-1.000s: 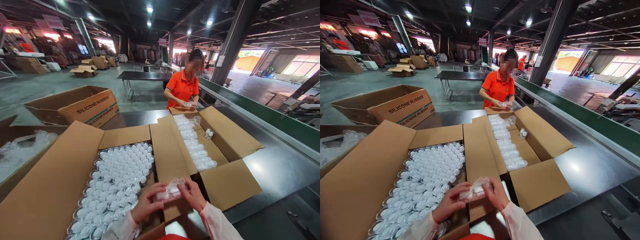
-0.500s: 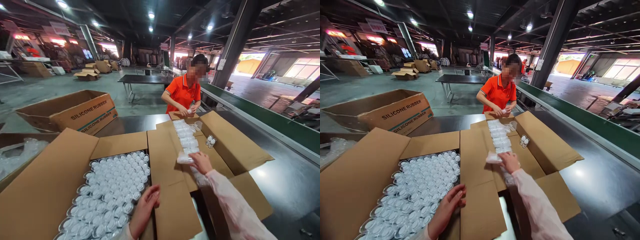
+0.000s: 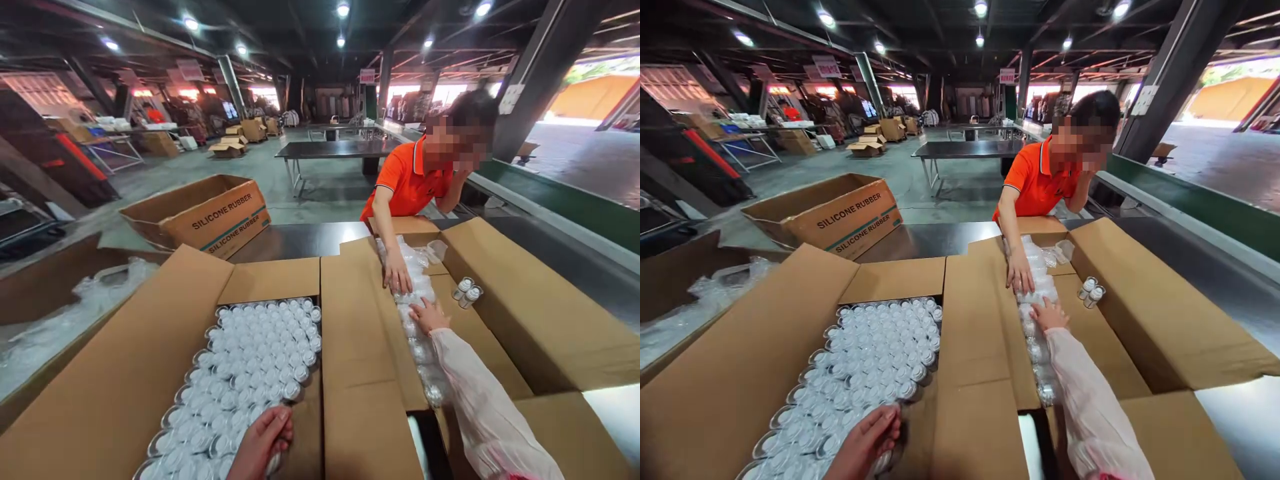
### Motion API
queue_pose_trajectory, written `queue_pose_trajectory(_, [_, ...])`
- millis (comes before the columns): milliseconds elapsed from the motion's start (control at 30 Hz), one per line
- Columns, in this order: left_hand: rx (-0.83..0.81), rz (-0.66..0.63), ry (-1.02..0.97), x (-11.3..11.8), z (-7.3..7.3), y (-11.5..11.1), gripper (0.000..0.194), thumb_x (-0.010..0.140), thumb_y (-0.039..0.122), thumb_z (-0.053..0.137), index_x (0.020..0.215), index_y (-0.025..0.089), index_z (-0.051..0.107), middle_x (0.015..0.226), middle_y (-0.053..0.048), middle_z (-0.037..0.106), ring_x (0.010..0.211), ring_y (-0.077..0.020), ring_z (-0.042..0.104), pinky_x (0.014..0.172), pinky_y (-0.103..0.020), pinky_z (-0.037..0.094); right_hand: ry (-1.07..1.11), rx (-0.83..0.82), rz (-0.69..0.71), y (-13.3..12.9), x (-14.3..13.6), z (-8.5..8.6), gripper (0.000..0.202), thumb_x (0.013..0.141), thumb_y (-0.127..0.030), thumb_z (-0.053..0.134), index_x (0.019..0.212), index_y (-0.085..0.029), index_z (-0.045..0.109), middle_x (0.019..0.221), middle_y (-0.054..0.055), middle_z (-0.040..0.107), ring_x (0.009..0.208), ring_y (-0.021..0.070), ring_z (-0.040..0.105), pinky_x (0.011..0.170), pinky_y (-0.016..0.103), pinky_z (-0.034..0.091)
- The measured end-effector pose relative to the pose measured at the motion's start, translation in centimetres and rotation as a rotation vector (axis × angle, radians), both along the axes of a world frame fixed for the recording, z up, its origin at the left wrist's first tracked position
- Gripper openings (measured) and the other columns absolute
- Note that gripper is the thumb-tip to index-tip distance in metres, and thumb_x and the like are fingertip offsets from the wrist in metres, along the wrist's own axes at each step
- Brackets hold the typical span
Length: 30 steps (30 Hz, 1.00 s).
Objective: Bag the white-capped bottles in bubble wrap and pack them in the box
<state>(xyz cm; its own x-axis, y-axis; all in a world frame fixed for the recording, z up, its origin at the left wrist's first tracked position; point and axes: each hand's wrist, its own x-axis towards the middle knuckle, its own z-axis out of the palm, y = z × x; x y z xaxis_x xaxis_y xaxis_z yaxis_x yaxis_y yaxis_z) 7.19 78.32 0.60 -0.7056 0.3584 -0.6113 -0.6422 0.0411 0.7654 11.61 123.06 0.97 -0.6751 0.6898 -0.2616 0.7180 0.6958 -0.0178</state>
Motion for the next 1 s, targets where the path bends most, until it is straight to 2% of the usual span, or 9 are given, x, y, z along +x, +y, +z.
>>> queue_pose_trajectory(200, [-0.004, 0.018, -0.075, 0.1, 0.1, 0.9, 0.057, 0.037, 0.059, 0.084, 0.068, 0.016, 0.064, 0.061, 0.001, 0.062, 0.057, -0.0088, 0.055, 0.052, -0.018, 0.041, -0.048, 0.004, 0.0, -1.2, 0.8, -1.1, 0.046, 0.096, -0.048, 0.021, 0.141, -0.044, 0.03, 0.156, -0.005, 0.015, 0.142, 0.0343, -0.001, 0.105, 0.068, 0.015])
queue_pose_trajectory(400, [0.044, -0.042, 0.001, 0.2, 0.9, 0.5, 0.052, 0.045, 0.058, 0.082, 0.071, 0.016, 0.064, 0.062, 0.001, 0.061, 0.059, -0.0096, 0.054, 0.054, -0.02, 0.041, -0.005, 0.059, 0.019, -2.6, 1.3, -0.6, 0.051, 0.096, -0.044, 0.019, 0.146, -0.036, 0.02, 0.157, -0.002, 0.012, 0.143, 0.0308, 0.005, 0.108, 0.064, 0.016])
queue_pose_trajectory(467, [0.025, -0.019, 0.086, -0.5, 1.4, -0.9, 0.05, 0.049, 0.058, 0.08, 0.07, 0.016, 0.063, 0.061, 0.002, 0.06, 0.057, -0.0098, 0.052, 0.054, -0.021, 0.04, 0.12, 0.125, -0.024, -3.7, 1.4, -0.5, 0.055, 0.095, -0.043, 0.018, 0.147, -0.028, 0.023, 0.156, 0.005, 0.017, 0.142, 0.0328, 0.01, 0.106, 0.065, 0.019])
queue_pose_trajectory(567, [-0.089, 0.061, 0.339, -2.6, 2.1, -4.6, 0.044, 0.058, 0.058, 0.072, 0.066, 0.016, 0.061, 0.056, 0.002, 0.057, 0.054, -0.011, 0.049, 0.054, -0.023, 0.039, 0.545, 0.262, -0.021, -6.0, 1.1, -0.3, 0.06, 0.091, -0.045, 0.024, 0.141, -0.012, 0.035, 0.143, 0.021, 0.037, 0.136, 0.0373, 0.025, 0.101, 0.064, 0.028])
queue_pose_trajectory(667, [-0.353, 0.114, 0.627, -5.0, 2.4, -9.0, 0.035, 0.067, 0.051, 0.063, 0.069, 0.017, 0.063, 0.059, 0.0, 0.06, 0.058, -0.0145, 0.053, 0.058, -0.026, 0.042, 0.937, 0.255, 0.266, -10.1, 0.3, 0.5, 0.058, 0.088, -0.047, 0.037, 0.128, -0.007, 0.047, 0.122, 0.023, 0.054, 0.122, 0.0357, 0.044, 0.1, 0.055, 0.037])
queue_pose_trajectory(767, [-0.638, -0.053, 0.838, -5.9, 1.7, -11.1, 0.023, 0.076, 0.032, 0.053, 0.082, 0.016, 0.068, 0.079, -0.007, 0.069, 0.075, -0.019, 0.061, 0.071, -0.03, 0.047, 1.081, 0.062, 0.555, -16.5, 0.1, 1.6, 0.044, 0.087, -0.046, 0.045, 0.116, -0.014, 0.055, 0.106, 0.016, 0.062, 0.103, 0.0297, 0.057, 0.092, 0.048, 0.046])
queue_pose_trajectory(833, [-0.692, -0.214, 0.901, -5.4, 1.0, -10.4, 0.02, 0.075, 0.021, 0.053, 0.083, 0.016, 0.07, 0.084, -0.008, 0.07, 0.082, -0.0198, 0.062, 0.077, -0.032, 0.046, 1.063, -0.126, 0.642, -21.2, 0.5, 2.2, 0.038, 0.087, -0.047, 0.046, 0.11, -0.019, 0.057, 0.101, 0.012, 0.065, 0.097, 0.027, 0.06, 0.087, 0.046, 0.05])
queue_pose_trajectory(900, [-0.652, -0.334, 0.945, -4.3, 0.5, -8.6, 0.018, 0.071, 0.016, 0.057, 0.082, 0.018, 0.072, 0.085, -0.007, 0.07, 0.085, -0.0203, 0.062, 0.081, -0.032, 0.046, 0.969, -0.314, 0.669, -25.2, 1.1, 2.4, 0.035, 0.088, -0.047, 0.044, 0.106, -0.021, 0.059, 0.101, 0.011, 0.067, 0.096, 0.0259, 0.062, 0.087, 0.044, 0.052])
queue_pose_trajectory(1000, [-0.608, -0.483, 1.044, -2.8, 0.3, -6.0, 0.02, 0.072, 0.015, 0.06, 0.087, 0.02, 0.072, 0.092, -0.007, 0.07, 0.093, -0.0212, 0.06, 0.086, -0.033, 0.044, 0.816, -0.498, 0.647, -28.8, 2.8, 1.5, 0.036, 0.087, -0.048, 0.04, 0.103, -0.024, 0.063, 0.105, 0.01, 0.068, 0.1, 0.0269, 0.063, 0.09, 0.045, 0.052])
